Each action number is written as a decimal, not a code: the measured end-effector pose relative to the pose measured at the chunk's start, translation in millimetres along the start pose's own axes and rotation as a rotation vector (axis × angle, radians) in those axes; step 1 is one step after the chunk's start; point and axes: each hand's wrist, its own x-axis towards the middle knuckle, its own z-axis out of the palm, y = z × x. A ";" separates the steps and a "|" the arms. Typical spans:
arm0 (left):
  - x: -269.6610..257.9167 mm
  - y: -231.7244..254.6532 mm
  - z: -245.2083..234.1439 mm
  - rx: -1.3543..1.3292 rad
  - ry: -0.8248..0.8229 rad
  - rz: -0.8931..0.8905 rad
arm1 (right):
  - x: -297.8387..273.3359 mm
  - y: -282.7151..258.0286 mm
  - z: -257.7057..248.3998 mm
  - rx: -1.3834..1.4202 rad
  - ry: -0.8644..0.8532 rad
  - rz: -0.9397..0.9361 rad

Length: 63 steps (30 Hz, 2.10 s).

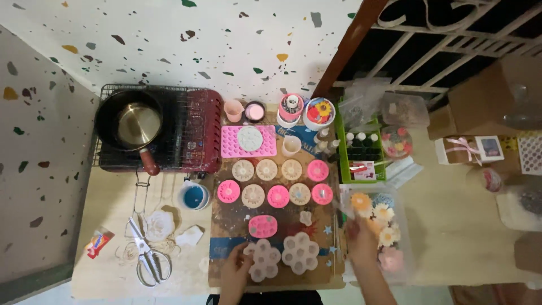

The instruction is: The recorder is making candles by melting wax on a portable stove, mixing in colors, and pouring it into molds.

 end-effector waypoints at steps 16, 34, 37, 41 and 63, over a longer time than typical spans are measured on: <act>14.4 -16.0 -50.3 0.138 0.093 -0.036 | 26.3 117.7 -118.7 -0.068 0.057 0.419; 156.9 26.7 -162.6 0.456 0.358 0.422 | -196.5 296.5 331.7 -1.036 -0.393 -0.891; 165.1 52.5 -164.4 0.387 0.249 0.365 | -180.3 305.2 320.9 -1.087 -0.320 -0.925; 169.2 44.7 -166.2 0.375 0.250 0.350 | -184.3 297.3 326.7 -1.101 -0.256 -0.932; 158.4 49.2 -145.0 0.476 0.417 0.347 | -162.3 88.1 257.2 -1.337 -0.196 -1.251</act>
